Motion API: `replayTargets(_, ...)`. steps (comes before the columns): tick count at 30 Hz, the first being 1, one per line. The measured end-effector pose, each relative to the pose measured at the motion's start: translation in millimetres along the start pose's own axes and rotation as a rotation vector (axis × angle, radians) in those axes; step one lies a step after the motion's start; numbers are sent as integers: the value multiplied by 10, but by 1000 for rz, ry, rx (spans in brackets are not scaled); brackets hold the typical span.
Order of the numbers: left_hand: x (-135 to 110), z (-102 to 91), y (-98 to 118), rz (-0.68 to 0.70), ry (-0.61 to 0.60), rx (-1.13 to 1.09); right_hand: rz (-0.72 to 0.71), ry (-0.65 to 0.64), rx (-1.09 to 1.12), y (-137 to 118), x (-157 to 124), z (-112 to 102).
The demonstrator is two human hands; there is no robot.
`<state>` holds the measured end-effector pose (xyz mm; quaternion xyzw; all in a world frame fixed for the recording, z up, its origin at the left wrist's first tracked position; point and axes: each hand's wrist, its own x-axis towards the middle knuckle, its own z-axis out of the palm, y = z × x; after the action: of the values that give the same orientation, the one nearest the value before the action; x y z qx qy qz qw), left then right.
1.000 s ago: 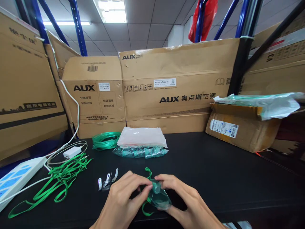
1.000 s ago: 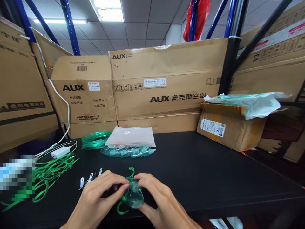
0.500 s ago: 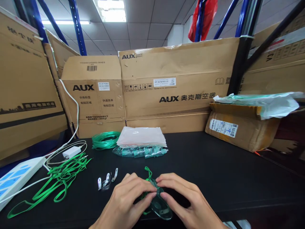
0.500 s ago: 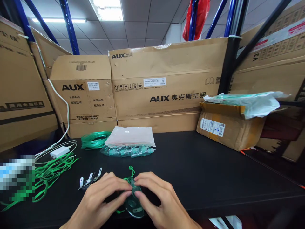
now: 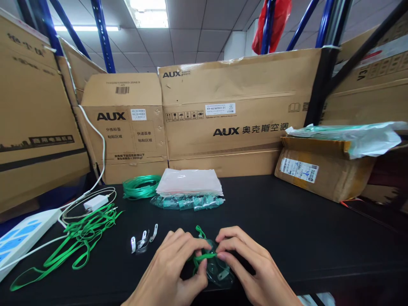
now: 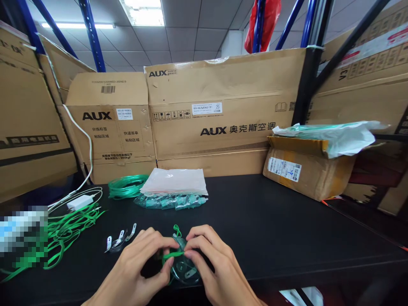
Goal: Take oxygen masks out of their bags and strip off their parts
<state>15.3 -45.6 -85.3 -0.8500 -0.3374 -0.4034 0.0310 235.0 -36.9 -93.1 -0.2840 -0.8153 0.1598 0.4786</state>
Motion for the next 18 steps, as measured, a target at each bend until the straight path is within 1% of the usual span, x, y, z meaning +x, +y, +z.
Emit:
replayTargets(6,4,-7,6,-5,-34,68,7,-14,-18,-30,-4,41)
replayTargets(12,-30,-6,-2,0,-79,118,-34,-31,-31,-57,-20,71)
replayTargets(14,-22,-5,16,-13,-89,123,-28,-42,-34,-72,-12,77)
replayTargets(18,13,4,67,-87,-107,151,-26,-70,-32,-97,8,71)
